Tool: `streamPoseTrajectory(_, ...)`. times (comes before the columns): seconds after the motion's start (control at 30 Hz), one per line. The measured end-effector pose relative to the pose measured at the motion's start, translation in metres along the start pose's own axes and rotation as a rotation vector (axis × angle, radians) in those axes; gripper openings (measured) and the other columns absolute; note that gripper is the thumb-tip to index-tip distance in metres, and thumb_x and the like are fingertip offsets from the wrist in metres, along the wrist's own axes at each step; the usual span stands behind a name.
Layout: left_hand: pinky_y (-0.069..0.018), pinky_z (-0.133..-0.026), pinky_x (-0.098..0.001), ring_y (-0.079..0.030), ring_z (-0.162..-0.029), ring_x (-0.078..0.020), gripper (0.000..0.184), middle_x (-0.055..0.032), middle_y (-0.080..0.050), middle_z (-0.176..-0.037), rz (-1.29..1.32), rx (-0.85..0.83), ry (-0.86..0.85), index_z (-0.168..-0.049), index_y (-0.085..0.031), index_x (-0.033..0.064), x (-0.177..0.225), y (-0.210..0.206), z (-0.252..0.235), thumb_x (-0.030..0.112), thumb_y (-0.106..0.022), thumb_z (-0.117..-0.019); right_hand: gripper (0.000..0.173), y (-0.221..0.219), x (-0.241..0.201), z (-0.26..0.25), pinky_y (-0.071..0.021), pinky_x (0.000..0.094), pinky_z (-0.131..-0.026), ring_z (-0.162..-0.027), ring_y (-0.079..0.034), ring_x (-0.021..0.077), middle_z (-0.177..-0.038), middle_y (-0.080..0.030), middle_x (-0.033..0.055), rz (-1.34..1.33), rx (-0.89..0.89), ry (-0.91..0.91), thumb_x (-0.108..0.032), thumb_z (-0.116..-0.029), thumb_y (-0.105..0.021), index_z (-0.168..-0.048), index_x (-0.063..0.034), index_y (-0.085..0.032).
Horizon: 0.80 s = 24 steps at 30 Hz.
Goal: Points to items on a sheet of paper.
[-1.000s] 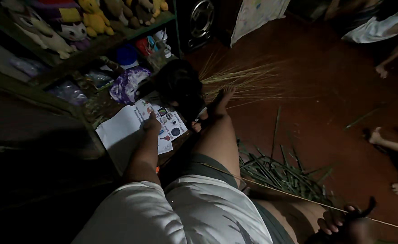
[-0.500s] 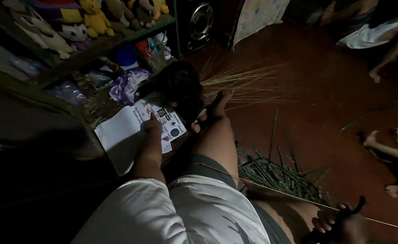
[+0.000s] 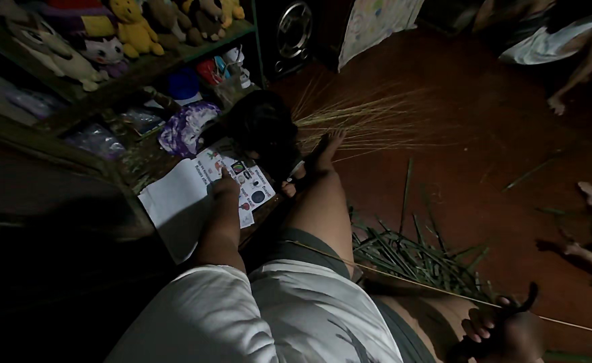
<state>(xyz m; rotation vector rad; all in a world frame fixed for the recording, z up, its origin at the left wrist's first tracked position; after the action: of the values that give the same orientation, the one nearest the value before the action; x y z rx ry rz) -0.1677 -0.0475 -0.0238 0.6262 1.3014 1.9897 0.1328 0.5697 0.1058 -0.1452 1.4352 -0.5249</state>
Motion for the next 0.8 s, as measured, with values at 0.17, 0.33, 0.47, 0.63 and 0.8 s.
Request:
streamPoseTrajectory(0.17,-0.0499,-0.093,-0.0675,-0.063,-0.117,-0.05,0.082,-0.0323,-0.063,-0.127,-0.037,0.005,0.011,-0.166,-0.013,0.0192,0.001,-0.002,-0.002,0.021,-0.058,-0.0974,0.037,-0.001,0.0,0.0,-0.053,0.0216,-0.053,-0.059,-0.061,0.0049,-0.077,-0.067,-0.0077,-0.017,-0.021,0.001,-0.052,-0.0919,-0.069,-0.124,-0.0328,-0.067)
streamPoseTrajectory(0.33,-0.0502,-0.093,-0.0671,-0.063,-0.116,-0.0491,0.082,-0.0308,-0.064,-0.125,-0.037,0.016,0.011,-0.166,-0.015,0.0213,0.0,-0.004,-0.007,0.022,-0.059,-0.0963,0.038,0.0,0.001,-0.001,-0.0527,0.0211,-0.052,-0.058,-0.061,0.0045,-0.075,-0.066,-0.008,-0.007,-0.023,-0.003,-0.054,-0.0912,-0.068,-0.124,-0.0339,-0.067)
streamPoseTrajectory(0.47,-0.0512,-0.092,-0.066,-0.064,-0.115,-0.0482,0.084,-0.0302,-0.065,-0.124,-0.06,0.007,0.006,-0.166,-0.013,0.0195,0.001,-0.002,-0.006,0.021,-0.06,-0.0957,0.037,0.001,0.003,-0.002,-0.0521,0.0209,-0.051,-0.057,-0.061,0.0044,-0.075,-0.066,-0.0086,-0.001,-0.011,0.0,-0.053,-0.0913,-0.069,-0.123,-0.0339,-0.067)
streamPoseTrajectory(0.63,-0.0494,-0.091,-0.0698,-0.061,-0.118,-0.0514,0.063,-0.0322,-0.062,-0.13,-0.01,0.028,-0.052,-0.156,-0.04,0.0112,0.001,0.025,-0.001,0.02,-0.06,-0.0969,0.035,0.001,0.0,-0.001,-0.0533,0.0209,-0.052,-0.059,-0.062,0.0038,-0.078,-0.067,-0.0087,-0.024,-0.025,0.024,-0.051,-0.0929,-0.068,-0.124,-0.0347,-0.067)
streamPoseTrajectory(0.8,-0.0466,-0.094,-0.0715,-0.059,-0.124,-0.0486,0.064,-0.0243,-0.06,-0.14,0.114,0.118,-0.076,-0.158,-0.039,0.0273,-0.011,0.06,-0.029,0.029,-0.064,-0.0981,0.031,0.001,0.003,0.0,-0.0549,0.0209,-0.055,-0.063,-0.064,0.0037,-0.081,-0.07,-0.0077,-0.126,-0.033,0.042,-0.046,-0.0969,-0.065,-0.125,-0.0347,-0.068)
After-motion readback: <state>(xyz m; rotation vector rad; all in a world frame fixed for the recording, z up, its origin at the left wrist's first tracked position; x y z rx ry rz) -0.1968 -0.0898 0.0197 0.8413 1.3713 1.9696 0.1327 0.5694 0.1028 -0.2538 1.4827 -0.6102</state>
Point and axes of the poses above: each hand's wrist, its own z-axis away from the middle knuckle, its own y-axis out of the back of the hand, x = y × z, the point moved 6 cm from there along -z, towards the middle knuckle
